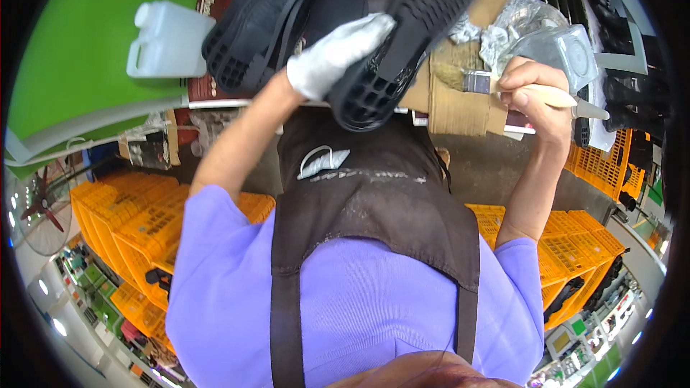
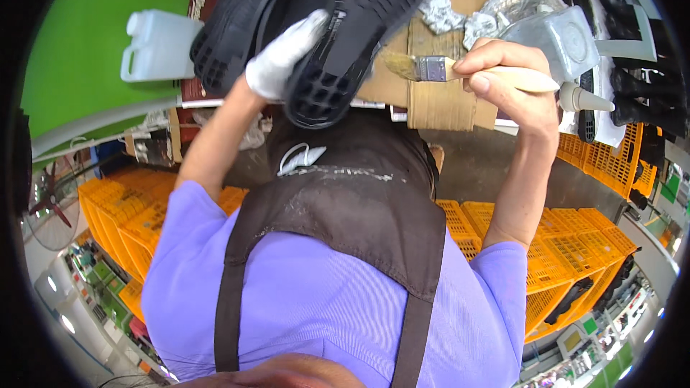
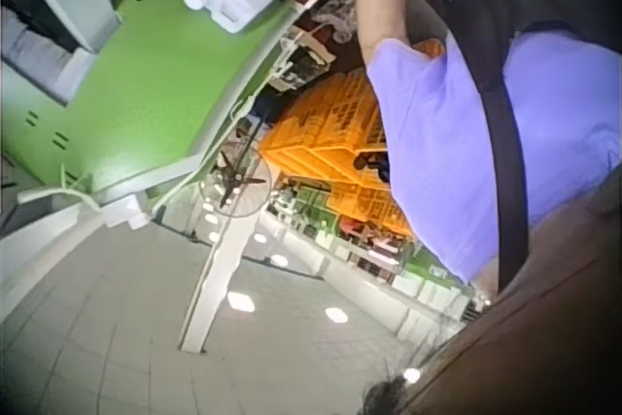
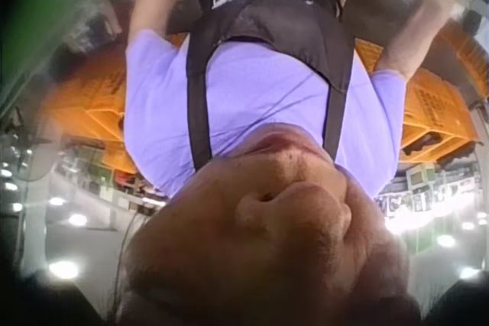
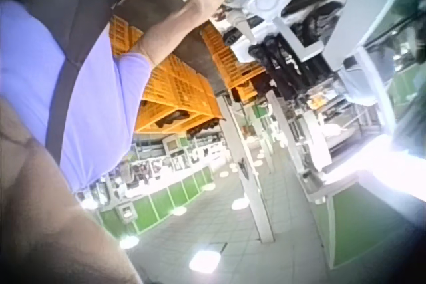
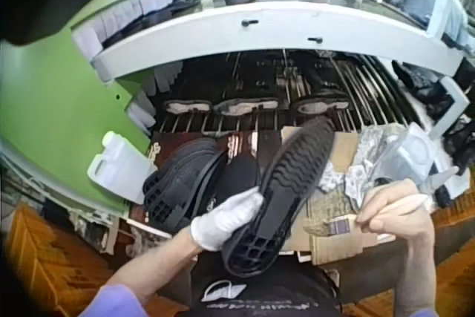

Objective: The person applies a dark adhesive to the bottom of black shoe soles using a brush. They repeatedly dip the brush into a container and spread the substance across the textured surface of the soles, handling them one at a time.

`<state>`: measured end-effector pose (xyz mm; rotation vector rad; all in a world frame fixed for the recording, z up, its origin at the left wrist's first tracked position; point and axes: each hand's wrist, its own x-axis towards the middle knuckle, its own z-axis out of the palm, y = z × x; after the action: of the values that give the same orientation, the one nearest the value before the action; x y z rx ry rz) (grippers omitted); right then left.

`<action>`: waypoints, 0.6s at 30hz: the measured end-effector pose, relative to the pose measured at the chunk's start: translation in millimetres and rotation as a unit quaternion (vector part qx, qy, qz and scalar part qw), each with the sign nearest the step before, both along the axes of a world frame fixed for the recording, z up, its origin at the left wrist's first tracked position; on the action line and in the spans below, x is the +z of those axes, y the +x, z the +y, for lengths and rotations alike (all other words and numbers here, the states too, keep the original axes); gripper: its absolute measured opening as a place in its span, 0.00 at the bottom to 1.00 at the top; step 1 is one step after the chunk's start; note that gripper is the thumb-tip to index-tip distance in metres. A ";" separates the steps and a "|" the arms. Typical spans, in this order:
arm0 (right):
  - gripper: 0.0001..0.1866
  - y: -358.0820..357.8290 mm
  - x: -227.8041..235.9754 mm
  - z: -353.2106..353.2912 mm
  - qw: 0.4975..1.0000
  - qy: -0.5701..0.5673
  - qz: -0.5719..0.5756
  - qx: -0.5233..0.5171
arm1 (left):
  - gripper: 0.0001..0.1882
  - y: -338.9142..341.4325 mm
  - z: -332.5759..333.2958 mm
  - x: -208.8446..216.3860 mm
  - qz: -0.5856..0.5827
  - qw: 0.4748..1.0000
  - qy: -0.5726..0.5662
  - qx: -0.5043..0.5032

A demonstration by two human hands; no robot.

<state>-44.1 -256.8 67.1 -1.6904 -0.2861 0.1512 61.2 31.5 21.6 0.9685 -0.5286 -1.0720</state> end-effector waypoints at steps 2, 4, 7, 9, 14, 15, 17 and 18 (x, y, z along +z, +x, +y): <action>0.17 -3.0 -13.5 12.1 0.987 0.138 -0.050 -0.072 | 0.27 -14.0 -8.8 -1.5 -0.137 0.966 -0.053 0.212; 0.17 -6.7 -14.1 30.7 0.962 0.222 -0.092 -0.132 | 0.41 -16.7 -12.2 11.5 -0.157 0.966 0.017 0.207; 0.17 -12.4 -15.1 60.6 0.940 0.221 -0.147 -0.215 | 0.44 -18.6 -18.8 3.8 -0.244 0.928 -0.020 0.280; 0.14 -11.4 -15.8 81.8 0.925 0.198 -0.191 -0.262 | 0.44 -20.2 -22.5 -11.2 -0.248 0.921 -0.002 0.301; 0.07 -6.2 -12.5 118.4 0.932 0.132 -0.140 -0.306 | 0.36 -25.2 -26.2 -5.1 -0.466 0.836 0.099 0.271; 0.07 -4.9 -9.5 125.4 0.934 0.117 -0.136 -0.308 | 0.34 -25.1 -25.1 4.6 -0.660 0.671 0.194 0.278; 0.06 -5.1 -8.0 138.5 0.943 0.126 -0.118 -0.285 | 0.27 -33.3 -21.0 0.6 -0.253 0.916 -0.067 0.305; 0.06 -5.3 -7.2 144.8 0.943 0.137 -0.110 -0.282 | 0.25 -35.1 -21.6 -1.1 -0.069 0.946 -0.163 0.271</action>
<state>-49.4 -112.0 59.9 -1.4480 0.0226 -0.4862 26.1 9.9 20.5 0.8287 -0.4944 -0.4078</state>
